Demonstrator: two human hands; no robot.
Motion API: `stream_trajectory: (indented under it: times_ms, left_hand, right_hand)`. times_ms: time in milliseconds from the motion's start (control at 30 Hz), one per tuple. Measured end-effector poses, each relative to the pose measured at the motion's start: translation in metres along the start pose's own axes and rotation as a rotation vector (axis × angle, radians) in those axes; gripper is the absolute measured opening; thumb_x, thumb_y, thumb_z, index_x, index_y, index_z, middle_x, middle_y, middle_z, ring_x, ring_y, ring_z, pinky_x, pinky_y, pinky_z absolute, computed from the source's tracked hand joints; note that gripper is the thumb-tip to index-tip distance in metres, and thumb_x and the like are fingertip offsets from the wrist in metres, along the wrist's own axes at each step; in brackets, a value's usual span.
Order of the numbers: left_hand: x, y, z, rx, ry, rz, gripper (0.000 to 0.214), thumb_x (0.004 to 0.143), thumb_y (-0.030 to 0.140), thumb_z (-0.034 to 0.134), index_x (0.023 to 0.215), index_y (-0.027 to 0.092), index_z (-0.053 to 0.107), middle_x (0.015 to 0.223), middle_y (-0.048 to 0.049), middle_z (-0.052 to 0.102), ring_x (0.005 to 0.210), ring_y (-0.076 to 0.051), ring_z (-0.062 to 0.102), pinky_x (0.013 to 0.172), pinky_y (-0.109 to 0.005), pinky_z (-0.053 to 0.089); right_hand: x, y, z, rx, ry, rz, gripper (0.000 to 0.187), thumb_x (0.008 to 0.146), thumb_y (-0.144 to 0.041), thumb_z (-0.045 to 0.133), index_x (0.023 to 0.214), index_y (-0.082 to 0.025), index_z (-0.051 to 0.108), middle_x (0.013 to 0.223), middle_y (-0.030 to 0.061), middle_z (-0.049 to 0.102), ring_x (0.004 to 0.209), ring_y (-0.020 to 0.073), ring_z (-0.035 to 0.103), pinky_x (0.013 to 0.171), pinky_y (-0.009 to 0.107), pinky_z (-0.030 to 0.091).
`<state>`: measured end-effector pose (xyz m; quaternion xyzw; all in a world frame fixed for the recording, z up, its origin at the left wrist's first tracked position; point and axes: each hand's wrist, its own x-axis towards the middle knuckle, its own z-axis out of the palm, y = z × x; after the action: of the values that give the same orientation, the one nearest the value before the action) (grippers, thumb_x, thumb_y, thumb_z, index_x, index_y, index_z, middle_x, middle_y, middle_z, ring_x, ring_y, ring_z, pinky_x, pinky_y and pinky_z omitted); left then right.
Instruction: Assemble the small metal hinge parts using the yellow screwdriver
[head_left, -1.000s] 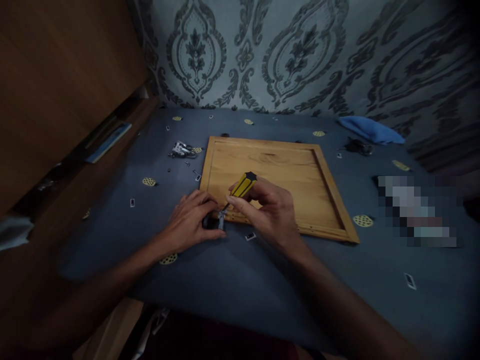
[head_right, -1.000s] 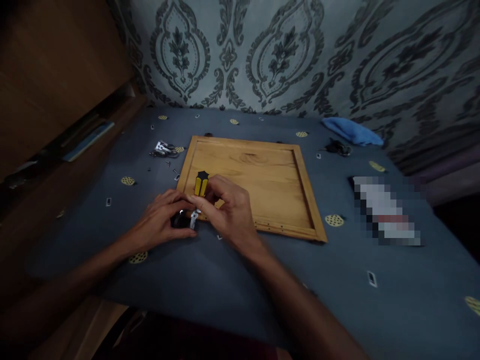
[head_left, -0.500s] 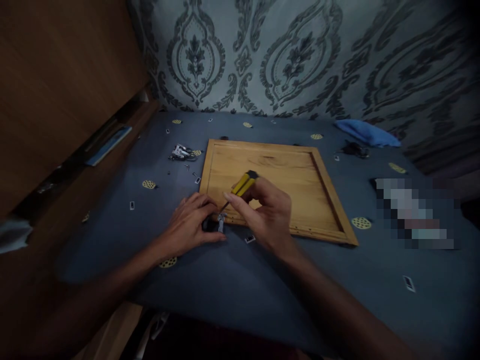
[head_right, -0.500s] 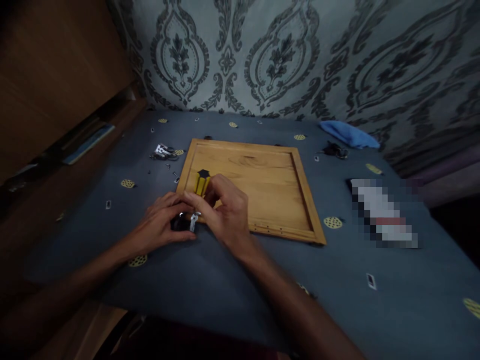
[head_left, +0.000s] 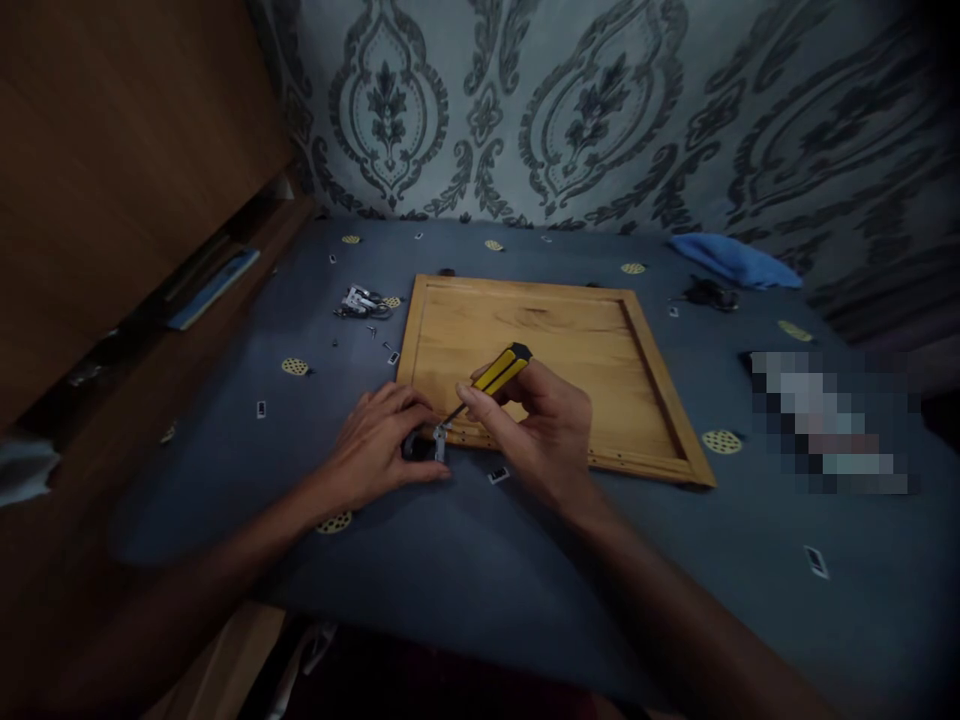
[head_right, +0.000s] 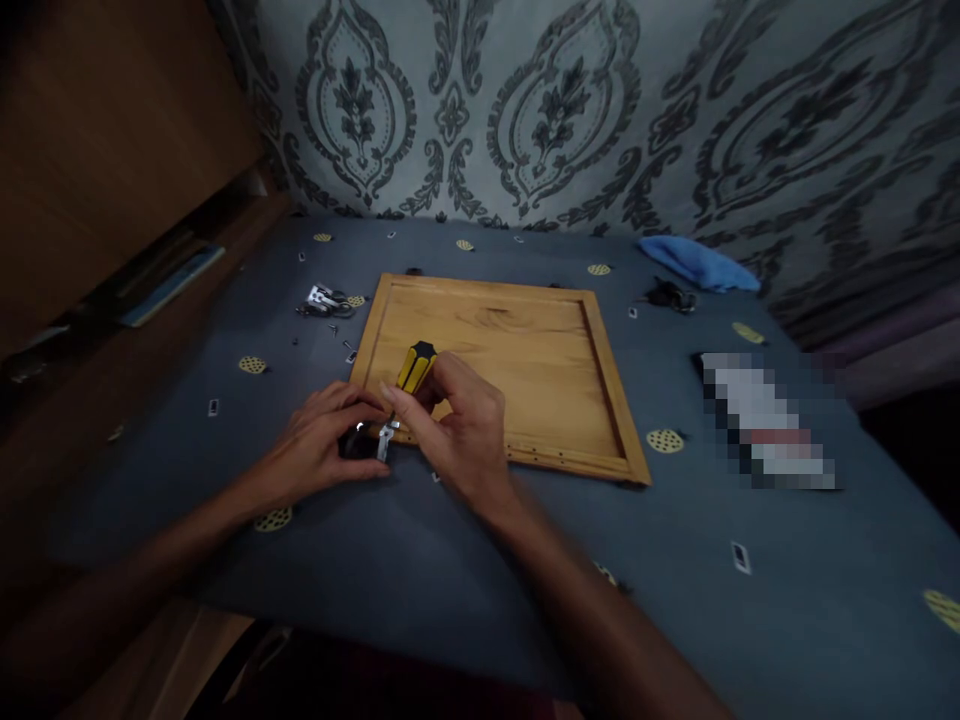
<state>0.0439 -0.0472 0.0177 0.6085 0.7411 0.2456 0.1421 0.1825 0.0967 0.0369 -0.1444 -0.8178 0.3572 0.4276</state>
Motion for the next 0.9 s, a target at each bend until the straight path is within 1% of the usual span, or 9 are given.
stream_trajectory:
  times_ms: [100, 267, 400, 633, 767, 900]
  left_hand:
    - [0.0000, -0.0001, -0.0001, 0.002, 0.003, 0.008, 0.043, 0.080, 0.048, 0.086, 0.113, 0.024, 0.071, 0.126, -0.0063, 0.069, 0.117, -0.031, 0.060, 0.098, -0.048, 0.048]
    - [-0.0002, -0.0004, 0.0010, 0.012, 0.000, 0.009, 0.045, 0.080, 0.048, 0.086, 0.114, 0.023, 0.071, 0.127, -0.0068, 0.068, 0.117, -0.032, 0.060, 0.097, -0.048, 0.048]
    - [0.0000, -0.0010, 0.0022, 0.020, 0.010, 0.008, 0.046, 0.079, 0.048, 0.087, 0.115, 0.023, 0.071, 0.123, -0.0064, 0.068, 0.115, -0.031, 0.059, 0.095, -0.046, 0.048]
    - [0.0005, -0.0017, 0.0013, 0.061, -0.004, 0.014, 0.045, 0.082, 0.055, 0.082, 0.112, 0.024, 0.071, 0.119, -0.0056, 0.068, 0.110, -0.030, 0.058, 0.090, -0.041, 0.047]
    - [0.0006, -0.0012, 0.0009, 0.050, -0.006, 0.015, 0.046, 0.081, 0.057, 0.082, 0.111, 0.023, 0.071, 0.118, -0.0052, 0.068, 0.110, -0.030, 0.058, 0.088, -0.040, 0.047]
    - [0.0004, -0.0015, 0.0028, 0.041, 0.000, 0.006, 0.047, 0.079, 0.053, 0.085, 0.113, 0.023, 0.071, 0.118, -0.0048, 0.068, 0.112, -0.030, 0.058, 0.091, -0.041, 0.046]
  right_hand:
    - [-0.0008, 0.0012, 0.0007, 0.003, -0.006, 0.014, 0.033, 0.090, -0.037, 0.072, 0.066, -0.023, 0.054, 0.060, -0.0028, 0.059, 0.056, 0.0134, 0.056, 0.055, 0.028, 0.044]
    - [-0.0010, 0.0007, 0.0002, 0.019, -0.024, -0.024, 0.028, 0.088, -0.026, 0.073, 0.067, -0.022, 0.055, 0.061, -0.0034, 0.059, 0.056, 0.0127, 0.057, 0.056, 0.026, 0.044]
    - [-0.0007, -0.0003, -0.0017, -0.018, -0.047, -0.103, 0.026, 0.089, -0.024, 0.072, 0.068, -0.022, 0.056, 0.062, -0.0034, 0.060, 0.056, 0.0124, 0.058, 0.055, 0.025, 0.044]
    - [-0.0007, -0.0043, -0.0060, -0.119, -0.110, -0.246, 0.021, 0.092, -0.023, 0.068, 0.075, -0.021, 0.057, 0.064, -0.0029, 0.060, 0.057, 0.0119, 0.060, 0.055, 0.024, 0.044]
    - [0.0003, -0.0070, -0.0077, -0.125, -0.141, -0.263, 0.016, 0.093, -0.021, 0.066, 0.079, -0.021, 0.058, 0.066, -0.0026, 0.063, 0.058, 0.0125, 0.062, 0.056, 0.024, 0.046]
    - [0.0016, -0.0064, -0.0092, -0.115, -0.157, -0.232, 0.015, 0.092, -0.020, 0.065, 0.078, -0.021, 0.060, 0.067, -0.0013, 0.065, 0.059, 0.0132, 0.063, 0.058, 0.025, 0.047]
